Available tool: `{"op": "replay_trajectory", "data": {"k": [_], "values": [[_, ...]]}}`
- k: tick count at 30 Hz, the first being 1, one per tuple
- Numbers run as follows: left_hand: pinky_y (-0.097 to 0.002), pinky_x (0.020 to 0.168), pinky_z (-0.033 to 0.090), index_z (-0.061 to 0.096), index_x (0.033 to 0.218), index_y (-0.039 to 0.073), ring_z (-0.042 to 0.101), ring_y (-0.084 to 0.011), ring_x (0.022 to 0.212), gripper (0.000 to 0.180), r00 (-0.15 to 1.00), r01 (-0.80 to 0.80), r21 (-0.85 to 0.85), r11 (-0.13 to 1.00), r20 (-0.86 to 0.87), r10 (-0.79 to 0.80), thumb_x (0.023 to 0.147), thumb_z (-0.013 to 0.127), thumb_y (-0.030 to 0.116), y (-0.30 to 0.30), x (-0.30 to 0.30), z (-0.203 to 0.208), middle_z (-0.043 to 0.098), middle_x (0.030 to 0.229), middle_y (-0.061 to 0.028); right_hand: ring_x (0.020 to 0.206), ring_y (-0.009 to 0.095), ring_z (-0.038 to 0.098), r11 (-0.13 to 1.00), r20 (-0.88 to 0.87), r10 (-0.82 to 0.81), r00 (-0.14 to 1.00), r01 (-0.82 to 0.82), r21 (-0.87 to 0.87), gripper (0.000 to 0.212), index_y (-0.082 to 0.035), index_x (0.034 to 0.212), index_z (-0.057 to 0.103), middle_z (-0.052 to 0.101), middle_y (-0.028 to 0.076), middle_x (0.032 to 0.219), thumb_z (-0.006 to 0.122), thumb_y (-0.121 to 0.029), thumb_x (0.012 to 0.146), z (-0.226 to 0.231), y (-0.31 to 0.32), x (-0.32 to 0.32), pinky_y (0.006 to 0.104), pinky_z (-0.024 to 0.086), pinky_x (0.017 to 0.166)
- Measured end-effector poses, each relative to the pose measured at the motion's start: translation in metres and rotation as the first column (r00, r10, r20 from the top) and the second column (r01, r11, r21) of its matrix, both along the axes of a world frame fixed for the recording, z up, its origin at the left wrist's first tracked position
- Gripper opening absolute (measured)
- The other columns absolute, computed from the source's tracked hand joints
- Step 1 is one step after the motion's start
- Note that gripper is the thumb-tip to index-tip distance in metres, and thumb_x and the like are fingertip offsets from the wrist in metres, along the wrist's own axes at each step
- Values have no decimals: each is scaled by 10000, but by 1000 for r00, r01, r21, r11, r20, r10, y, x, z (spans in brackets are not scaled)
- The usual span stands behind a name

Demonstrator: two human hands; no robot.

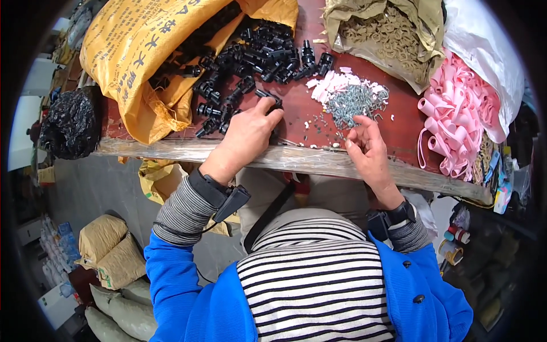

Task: Manually assembling small black plastic components with tiny metal pins and attaching them to pink and white plastic pieces.

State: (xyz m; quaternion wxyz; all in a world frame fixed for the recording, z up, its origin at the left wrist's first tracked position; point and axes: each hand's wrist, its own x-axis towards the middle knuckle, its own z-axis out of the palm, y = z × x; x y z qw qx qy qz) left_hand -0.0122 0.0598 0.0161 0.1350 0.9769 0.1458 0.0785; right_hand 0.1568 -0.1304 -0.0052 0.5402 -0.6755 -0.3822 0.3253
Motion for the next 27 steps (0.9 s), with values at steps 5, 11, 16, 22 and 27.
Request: {"op": "replay_trajectory", "data": {"k": [5, 11, 16, 22, 27], "values": [[-335, 575, 471, 536, 896, 57, 564, -262, 707, 240, 997, 22, 124, 992, 75, -31, 661, 511, 20, 6, -1, -6, 478, 1016, -115, 695, 42, 433, 1000, -10, 25, 1000, -25, -4, 394, -15, 1134, 358, 451, -1, 801, 502, 22, 769, 3, 4, 1, 175, 366, 617], [-268, 489, 441, 516, 940, 76, 546, -157, 596, 222, 859, -347, -466, 814, 190, 475, 731, 484, 10, 17, -3, 0, 544, 860, -51, 702, 52, 435, 1000, 50, -4, 999, 3, 15, 394, -20, 1136, 361, 451, -4, 793, 491, 29, 767, 4, 6, -6, 176, 364, 625], [-178, 414, 400, 470, 1034, 116, 495, -70, 508, 308, 740, 38, -987, -156, -77, 668, 772, 411, -35, 4, 10, 4, 557, 769, -28, 695, 51, 433, 996, -40, -27, 999, 30, 81, 389, -28, 1129, 376, 455, -8, 789, 487, 36, 762, 3, 2, -9, 171, 357, 637], [-278, 664, 520, 463, 980, 32, 594, -209, 762, 216, 740, 185, -824, -536, -242, 627, 785, 408, -44, -36, 21, -4, 543, 868, -105, 658, 41, 429, 990, -126, 22, 992, -4, 143, 385, -26, 1125, 373, 468, -5, 783, 507, 7, 766, 25, 13, -30, 169, 360, 581], [-320, 754, 502, 458, 976, 4, 575, -274, 864, 151, 794, 315, -682, -660, -191, 577, 831, 435, 41, -48, 24, 1, 533, 900, -132, 769, 67, 460, 990, -85, 47, 995, -35, 136, 405, -30, 1142, 373, 481, 6, 840, 490, 37, 760, 34, 25, -32, 196, 384, 683]]}}
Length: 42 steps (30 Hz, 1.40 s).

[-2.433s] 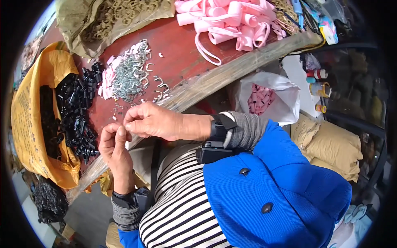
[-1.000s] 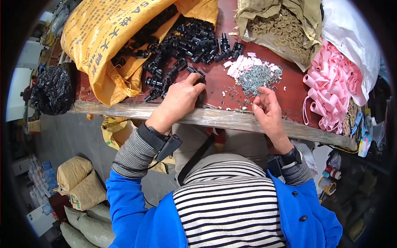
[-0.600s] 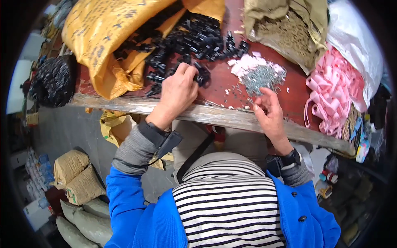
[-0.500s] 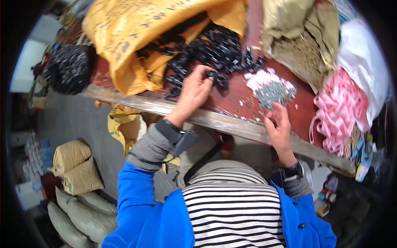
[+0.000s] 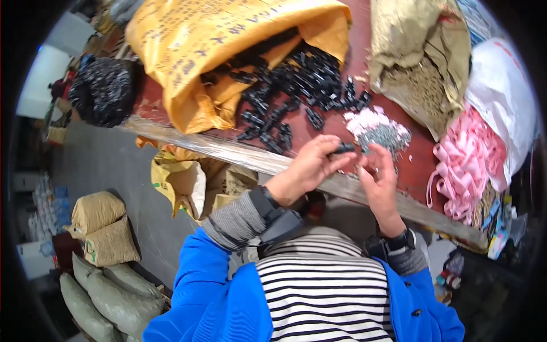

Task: Manually assembling small black plastic components with tiny metal pins and attaching them to pink and white plastic pieces.

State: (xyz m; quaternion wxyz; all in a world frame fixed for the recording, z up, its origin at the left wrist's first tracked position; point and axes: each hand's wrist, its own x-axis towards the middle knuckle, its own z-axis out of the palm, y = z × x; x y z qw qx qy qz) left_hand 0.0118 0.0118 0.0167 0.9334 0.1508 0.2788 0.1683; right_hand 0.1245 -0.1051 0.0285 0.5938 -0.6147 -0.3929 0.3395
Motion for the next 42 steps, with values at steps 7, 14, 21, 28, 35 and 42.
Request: {"op": "replay_trajectory", "data": {"k": [7, 14, 21, 28, 35, 42], "values": [[-283, 765, 493, 471, 1088, 7, 573, -170, 841, 291, 963, 234, 50, 971, 126, -239, 871, 441, 198, 5, -8, -15, 555, 927, -87, 920, 116, 455, 996, 152, -71, 986, 78, -37, 482, -45, 1177, 357, 463, 61, 1010, 542, -16, 732, -4, 10, 1, 244, 396, 759], [-229, 667, 512, 540, 995, 16, 579, -104, 759, 221, 975, 219, 33, 975, 36, -220, 857, 481, 179, -9, -10, 0, 581, 879, -45, 939, 130, 434, 999, 335, 18, 942, 0, -54, 525, -50, 1188, 356, 437, 75, 1066, 568, -49, 708, -10, 5, 5, 270, 367, 804], [-227, 671, 506, 547, 970, 21, 578, -97, 760, 211, 959, 284, 117, 952, -48, -280, 860, 480, 187, -15, -14, 1, 586, 850, -45, 929, 138, 438, 991, 368, 97, 925, -57, -118, 517, -44, 1176, 370, 446, 68, 1049, 555, -34, 693, -9, 6, 1, 262, 369, 793], [-236, 690, 506, 523, 1004, 7, 595, -133, 763, 227, 925, 373, 190, 908, -144, -350, 868, 458, 178, -20, -15, -2, 588, 880, -60, 942, 132, 442, 974, 315, 153, 937, -89, -208, 483, -37, 1151, 400, 465, 65, 1012, 538, -24, 688, -9, 9, 0, 253, 378, 792], [-231, 701, 514, 500, 1028, -16, 602, -169, 809, 235, 917, 398, 152, 905, -52, -395, 873, 442, 151, -15, -20, -2, 587, 913, -107, 930, 132, 464, 928, -77, 304, 949, -314, -202, 422, -24, 1112, 436, 498, 68, 944, 556, -51, 708, -5, 8, 14, 258, 390, 795], [-220, 711, 517, 487, 1031, -32, 598, -197, 842, 231, 967, 254, 93, 963, -33, -252, 870, 441, 128, -2, -25, -5, 581, 928, -145, 762, 158, 530, 968, 659, 179, 731, -12, -251, 256, -9, 964, 526, 532, 82, 832, 577, -97, 728, 8, 17, 75, 256, 426, 689]]}}
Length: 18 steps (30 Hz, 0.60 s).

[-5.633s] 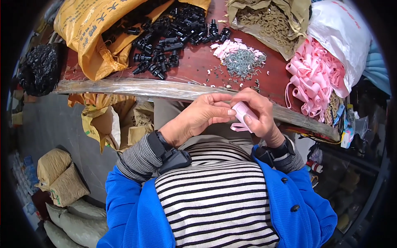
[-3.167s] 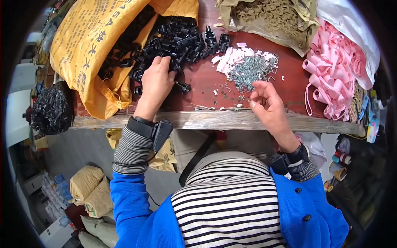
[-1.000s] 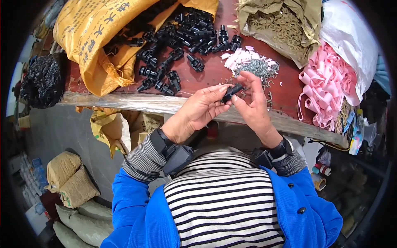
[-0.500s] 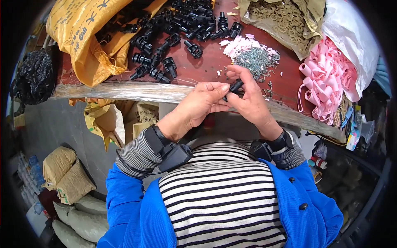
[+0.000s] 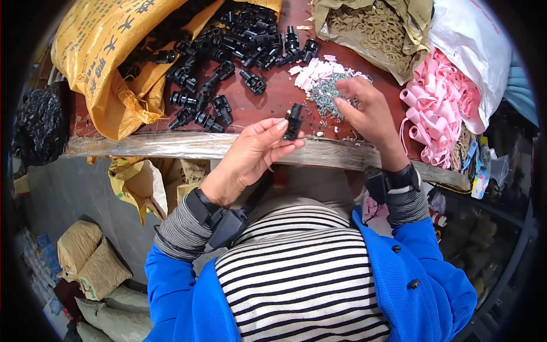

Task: Manually assembling small black plastic components with tiny metal pins and attaching them to pink and white plastic pieces.

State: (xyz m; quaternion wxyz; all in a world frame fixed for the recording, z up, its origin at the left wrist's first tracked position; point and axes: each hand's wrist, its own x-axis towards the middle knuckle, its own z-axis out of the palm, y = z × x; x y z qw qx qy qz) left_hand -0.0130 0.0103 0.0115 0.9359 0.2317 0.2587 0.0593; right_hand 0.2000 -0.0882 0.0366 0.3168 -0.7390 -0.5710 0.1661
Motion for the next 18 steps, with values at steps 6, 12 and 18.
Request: {"op": "replay_trajectory", "data": {"k": [6, 12, 18], "values": [[-216, 707, 521, 492, 1015, -33, 596, -204, 852, 226, 997, -69, -22, 997, 26, 69, 866, 449, 132, 5, -9, -7, 582, 926, -147, 674, 190, 536, 975, 309, -156, 938, 197, -106, 204, -13, 894, 554, 523, 108, 805, 597, -120, 726, 3, -21, 29, 275, 433, 600], [-214, 682, 519, 513, 964, -1, 601, -191, 832, 189, 998, -64, -28, 998, 27, 65, 847, 496, 146, 6, -6, -5, 593, 890, -116, 645, 212, 529, 970, 200, -215, 956, 232, -67, 194, -14, 876, 543, 509, 100, 769, 594, -125, 725, -14, -36, 19, 289, 425, 591], [-221, 687, 522, 509, 963, -9, 601, -196, 836, 195, 996, -92, -14, 996, 2, 92, 847, 496, 148, 3, -5, -4, 592, 891, -124, 628, 238, 516, 988, 294, -151, 944, 148, 35, 129, -13, 832, 516, 493, 101, 750, 560, -98, 746, -43, -20, 31, 317, 416, 579]]}}
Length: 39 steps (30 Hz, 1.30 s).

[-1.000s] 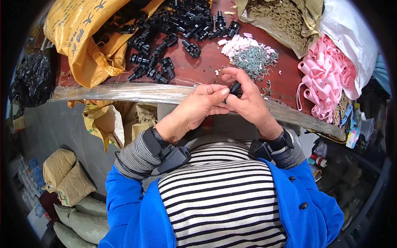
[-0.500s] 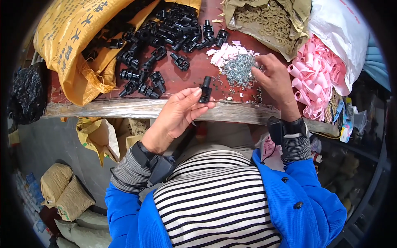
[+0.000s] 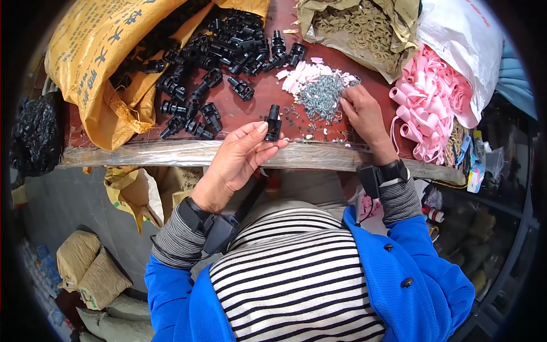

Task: Manually assembling small black plastic components with tiny metal pins and attaching them to pink and white plastic pieces.

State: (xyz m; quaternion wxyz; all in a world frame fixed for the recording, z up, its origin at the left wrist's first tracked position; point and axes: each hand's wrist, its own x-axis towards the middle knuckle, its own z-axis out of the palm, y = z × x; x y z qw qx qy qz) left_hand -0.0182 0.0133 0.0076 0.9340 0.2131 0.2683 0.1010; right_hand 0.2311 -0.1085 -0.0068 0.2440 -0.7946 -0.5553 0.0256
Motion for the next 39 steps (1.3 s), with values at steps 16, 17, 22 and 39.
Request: {"op": "replay_trajectory", "data": {"k": [16, 17, 22, 39], "values": [[-233, 731, 502, 504, 991, -3, 594, -174, 846, 209, 1000, 14, 45, 999, 11, -14, 856, 478, 154, -7, 14, 3, 589, 917, -97, 512, 44, 356, 975, -983, 54, 177, 204, 90, 126, -49, 810, 466, 458, -16, 685, 453, -159, 871, 13, -8, -2, 172, 298, 456], [-242, 755, 497, 497, 1004, -9, 589, -173, 857, 219, 1000, 18, 53, 998, 16, -19, 863, 464, 156, -10, 16, 3, 585, 930, -97, 510, 42, 348, 974, -992, 95, 82, 200, 109, 120, -54, 816, 469, 460, -11, 683, 451, -158, 872, 13, -9, -7, 170, 295, 453], [-260, 816, 462, 491, 1012, -8, 565, -151, 887, 226, 996, -13, 66, 998, 84, 8, 863, 468, 160, -20, 31, 0, 574, 951, -82, 503, 43, 330, 973, -977, 151, -152, 199, 119, 109, -56, 832, 469, 456, 2, 677, 447, -154, 874, 17, -3, -52, 166, 284, 446], [-274, 849, 450, 484, 1019, -31, 548, -152, 912, 248, 954, -137, 8, 991, 271, 130, 856, 478, 155, -21, 30, -6, 563, 968, -95, 547, 26, 374, 995, -948, 96, 305, -21, 94, 103, -14, 863, 495, 481, -16, 696, 486, -116, 852, 30, 4, -80, 151, 292, 470]]}}
